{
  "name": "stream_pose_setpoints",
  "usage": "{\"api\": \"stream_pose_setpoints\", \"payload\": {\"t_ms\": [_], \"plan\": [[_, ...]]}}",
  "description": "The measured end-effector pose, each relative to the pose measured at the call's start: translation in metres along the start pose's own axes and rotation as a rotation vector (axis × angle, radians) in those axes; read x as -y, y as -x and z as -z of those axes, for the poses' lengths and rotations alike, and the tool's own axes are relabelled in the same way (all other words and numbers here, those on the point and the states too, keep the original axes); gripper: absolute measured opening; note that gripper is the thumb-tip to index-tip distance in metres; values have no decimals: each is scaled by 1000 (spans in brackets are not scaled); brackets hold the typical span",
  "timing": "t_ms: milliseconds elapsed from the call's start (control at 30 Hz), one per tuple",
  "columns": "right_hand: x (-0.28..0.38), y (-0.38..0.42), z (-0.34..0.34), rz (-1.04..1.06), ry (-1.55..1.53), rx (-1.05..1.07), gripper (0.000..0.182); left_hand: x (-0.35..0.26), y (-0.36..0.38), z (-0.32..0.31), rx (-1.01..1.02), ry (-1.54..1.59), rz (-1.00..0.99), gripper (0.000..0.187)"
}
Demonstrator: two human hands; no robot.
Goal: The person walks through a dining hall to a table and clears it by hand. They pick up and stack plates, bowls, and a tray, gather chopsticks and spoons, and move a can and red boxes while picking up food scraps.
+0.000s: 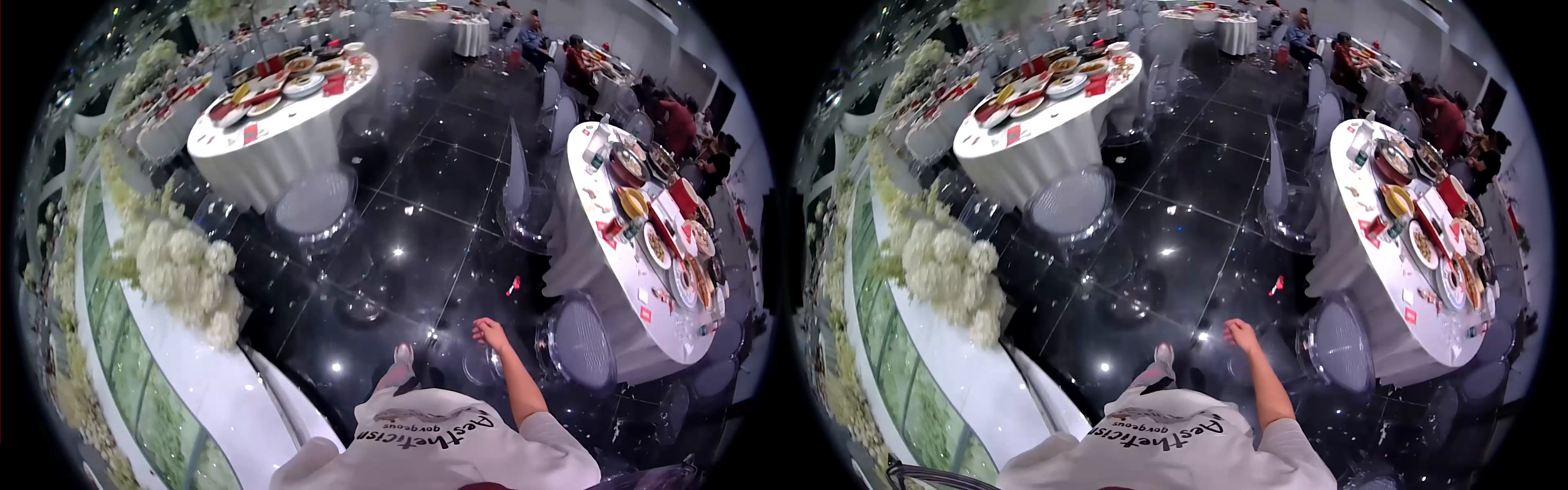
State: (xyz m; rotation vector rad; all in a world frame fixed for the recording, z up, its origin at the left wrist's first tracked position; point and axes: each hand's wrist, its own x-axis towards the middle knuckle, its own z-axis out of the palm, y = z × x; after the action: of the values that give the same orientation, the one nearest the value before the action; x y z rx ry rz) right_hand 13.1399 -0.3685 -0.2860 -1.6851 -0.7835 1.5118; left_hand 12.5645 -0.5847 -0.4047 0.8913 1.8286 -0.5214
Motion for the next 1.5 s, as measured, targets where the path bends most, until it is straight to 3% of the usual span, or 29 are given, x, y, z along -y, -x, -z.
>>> {"api": "stream_pose_setpoints", "payload": {"t_ms": [67, 133, 167, 200, 233, 267, 300, 333, 367, 400, 500, 633, 733, 767, 833, 900, 967, 1033, 1100, 1167, 1200, 1267, 1333, 1367, 1400, 1433, 1467, 1500], "plan": [[37, -56, 5, -59, -63, 56, 23, -113, -55, 79, -45, -227, -194, 44], [80, -92, 9, -106, -90, 62, 25, -251, -121, 160, -237, -649, -510, 44], [102, -112, 13, -128, -133, 24, 25, -336, -154, 199, -368, -681, -599, 44], [117, -137, 14, -147, -184, -11, 26, -436, -173, 244, -357, -384, -697, 43], [131, -170, 20, -153, -200, -61, 26, -545, -158, 288, -317, 37, -635, 43], [144, -208, 28, -153, -218, -107, 25, -642, -164, 321, -483, 130, -885, 29], [159, -251, 33, -153, -236, -153, 25, -737, -133, 361, -158, 424, -1016, 34], [171, -293, 35, -146, -272, -171, 24, -816, -75, 394, -316, 366, -1140, 31], [185, -340, 42, -140, -304, -191, 23, -887, -42, 421, -321, 360, -1282, 28], [202, -389, 55, -133, -331, -212, 23, -948, -25, 442, -322, 357, -1428, 25], [280, -539, 87, -140, -356, -197, 18, -1076, -18, 494, -372, 112, -1575, 25], [429, -700, 119, -94, -326, -148, 17, -1143, -144, 543, -304, -53, -1279, 26], [541, -806, 145, -94, -314, -16, 18, -1078, -278, 550, -346, -76, -709, 45], [575, -841, 156, -95, -312, 22, 19, -1058, -287, 552, -426, -444, -663, 32], [630, -901, 186, -87, -366, 82, 19, -1038, -288, 574, -166, -406, -197, 32], [678, -974, 223, -84, -380, 53, 20, -1074, -298, 603, -80, -257, 38, 32], [700, -1058, 276, -114, -365, -34, 20, -1139, -326, 635, -49, -172, 110, 32], [675, -1149, 341, -112, -298, -157, 23, -1227, -358, 669, -36, -139, 82, 32], [645, -1217, 410, -197, -27, -356, 17, -1337, -390, 702, -24, -192, -36, 32], [665, -1232, 450, -384, 317, -566, 28, -1468, -435, 730, -54, -500, -362, 32], [676, -1240, 472, -541, 227, -568, 24, -1553, -462, 747, -196, -815, -656, 32], [692, -1249, 489, -856, 4, -561, 22, -1711, -510, 781, -477, -925, -951, 33], [692, -1271, 512, -759, -171, -600, 17, -1930, -494, 837, -146, 144, -948, 39], [705, -1282, 520, -772, 4, -491, 16, -2026, -487, 867, -49, 134, -1020, 42], [711, -1303, 533, -761, 27, -444, 16, -2115, -456, 902, -109, 37, -1125, 38], [714, -1330, 544, -757, 48, -404, 16, -2193, -416, 932, -102, 151, -1199, 33], [715, -1359, 555, -750, 70, -360, 17, -2265, -410, 962, -231, 45, -1406, 28], [721, -1394, 569, -749, 74, -333, 17, -2319, -392, 988, -330, 54, -1465, 26]]}}
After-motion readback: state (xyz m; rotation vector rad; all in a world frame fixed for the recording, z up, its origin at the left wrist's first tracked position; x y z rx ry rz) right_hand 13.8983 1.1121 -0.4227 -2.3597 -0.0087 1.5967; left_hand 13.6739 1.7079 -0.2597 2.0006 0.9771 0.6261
